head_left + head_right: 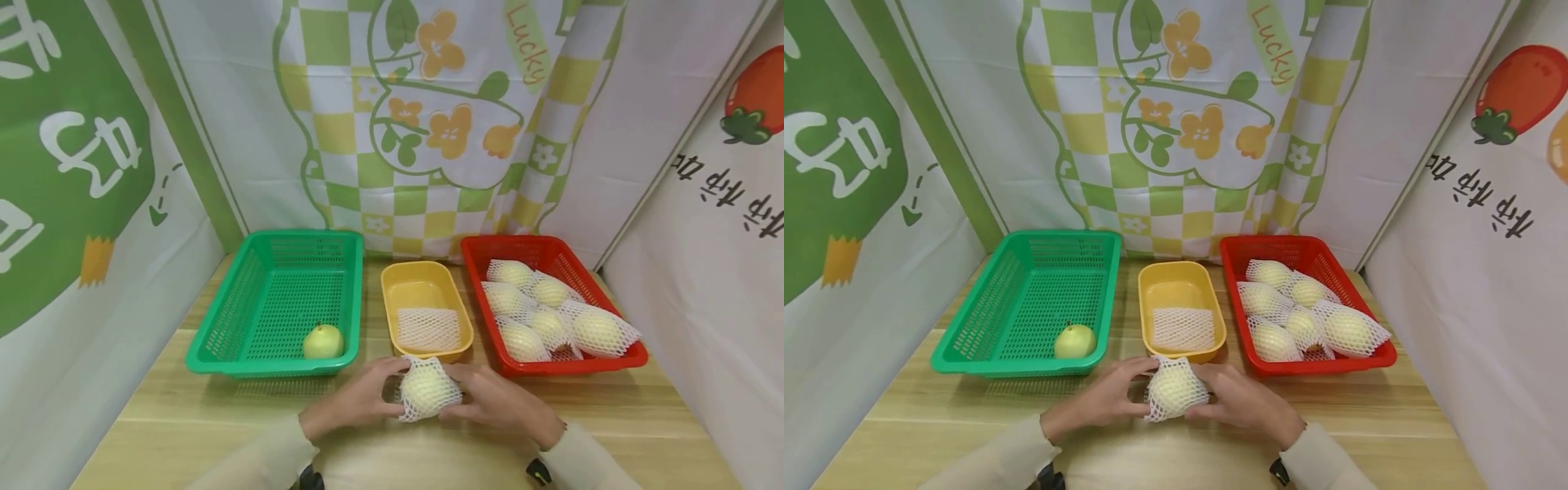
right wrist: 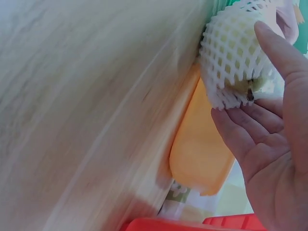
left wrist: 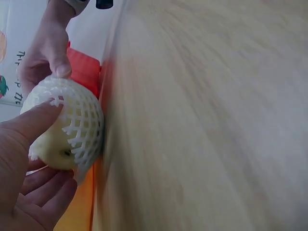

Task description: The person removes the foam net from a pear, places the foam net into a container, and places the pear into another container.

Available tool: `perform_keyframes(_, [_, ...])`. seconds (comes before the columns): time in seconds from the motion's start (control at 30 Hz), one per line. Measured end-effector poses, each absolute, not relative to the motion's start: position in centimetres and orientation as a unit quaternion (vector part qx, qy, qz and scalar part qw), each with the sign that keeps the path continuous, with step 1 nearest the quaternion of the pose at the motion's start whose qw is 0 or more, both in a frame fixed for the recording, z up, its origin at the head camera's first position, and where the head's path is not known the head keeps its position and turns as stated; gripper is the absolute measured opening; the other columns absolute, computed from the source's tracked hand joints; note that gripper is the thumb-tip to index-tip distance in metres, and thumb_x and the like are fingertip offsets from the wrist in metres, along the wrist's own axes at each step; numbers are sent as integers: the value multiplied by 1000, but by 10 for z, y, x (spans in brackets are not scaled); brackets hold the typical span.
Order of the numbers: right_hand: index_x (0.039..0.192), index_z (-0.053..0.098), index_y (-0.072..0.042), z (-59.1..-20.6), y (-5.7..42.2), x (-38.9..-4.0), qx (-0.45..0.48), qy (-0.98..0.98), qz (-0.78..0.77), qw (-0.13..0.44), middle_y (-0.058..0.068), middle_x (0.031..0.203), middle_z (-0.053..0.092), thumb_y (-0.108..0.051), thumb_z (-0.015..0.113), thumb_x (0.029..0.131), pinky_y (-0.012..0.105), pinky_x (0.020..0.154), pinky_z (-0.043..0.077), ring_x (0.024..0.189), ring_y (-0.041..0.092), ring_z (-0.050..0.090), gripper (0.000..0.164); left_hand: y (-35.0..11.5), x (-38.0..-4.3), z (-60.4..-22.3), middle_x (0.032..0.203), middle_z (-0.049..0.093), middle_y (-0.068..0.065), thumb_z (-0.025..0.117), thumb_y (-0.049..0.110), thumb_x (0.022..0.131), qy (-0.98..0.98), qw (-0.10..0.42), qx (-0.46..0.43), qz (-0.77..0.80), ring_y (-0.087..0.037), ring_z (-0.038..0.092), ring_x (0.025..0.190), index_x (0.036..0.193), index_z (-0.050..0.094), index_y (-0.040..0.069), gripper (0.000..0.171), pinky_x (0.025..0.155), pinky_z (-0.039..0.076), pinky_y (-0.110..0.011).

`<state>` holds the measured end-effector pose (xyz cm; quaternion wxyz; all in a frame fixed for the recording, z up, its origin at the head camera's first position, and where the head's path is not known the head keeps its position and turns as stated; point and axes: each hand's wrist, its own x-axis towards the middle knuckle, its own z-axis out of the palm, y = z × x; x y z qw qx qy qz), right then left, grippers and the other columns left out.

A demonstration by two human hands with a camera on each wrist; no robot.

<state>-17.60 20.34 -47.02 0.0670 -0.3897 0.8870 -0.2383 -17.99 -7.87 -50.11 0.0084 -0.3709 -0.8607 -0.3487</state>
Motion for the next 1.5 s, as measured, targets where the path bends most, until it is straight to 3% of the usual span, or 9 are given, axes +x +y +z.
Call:
perform_keyframes(0.23, [129, 67, -20, -472, 198, -177, -408, 873, -259, 54, -16, 111, 70, -47, 76, 94, 22, 87, 59, 96, -4, 63, 44, -68, -177, -498, 140, 68, -20, 88, 8, 78, -861, 3, -365, -354, -31, 67, 129, 140, 59, -5, 70, 110, 57, -42])
perform_keyframes(0.53, [122, 73, -23, -471, 201, -174, -414, 865, -281, 42, -15, 112, 76, -38, 78, 94, 20, 85, 61, 95, -4, 68, 32, -74, -171, -496, 142, 66, -21, 87, 10, 78, -861, -22, -335, -383, -31, 67, 128, 142, 58, -7, 72, 107, 59, -39])
perform_keyframes(0.87, [115, 80, -17, -470, 206, -175, -445, 847, -290, 8, -8, 105, 80, -19, 80, 94, 17, 79, 61, 88, -4, 67, 22, -86, -163, -494, 142, 66, -22, 86, 9, 77, -861, -36, -310, -400, -31, 71, 119, 139, 60, -7, 68, 97, 62, -30])
perform_keyframes(1.1, [113, 82, -19, -469, 207, -174, -440, 841, -312, 33, -9, 99, 80, -18, 77, 97, 14, 71, 59, 78, -7, 60, 17, -95, -157, -492, 140, 67, -25, 87, 8, 76, -857, -34, -306, -413, -34, 73, 115, 137, 62, -8, 68, 95, 63, -32])
perform_keyframes(1.3, [114, 82, -18, -467, 212, -171, -426, 843, -326, 44, -7, 104, 81, -16, 77, 97, 17, 75, 61, 83, -6, 64, 18, -101, -155, -493, 138, 69, -23, 91, 18, 79, -860, -29, -308, -406, -33, 75, 113, 138, 62, -6, 70, 95, 64, -33])
perform_keyframes(1.5, [111, 83, -18, -459, 224, -168, -393, 860, -320, 56, -7, 104, 81, -14, 79, 95, 17, 72, 61, 83, -6, 66, 17, -111, -155, -492, 131, 74, -9, 92, 39, 79, -861, -28, -297, -411, -21, 73, 112, 140, 65, 4, 75, 95, 62, -35])
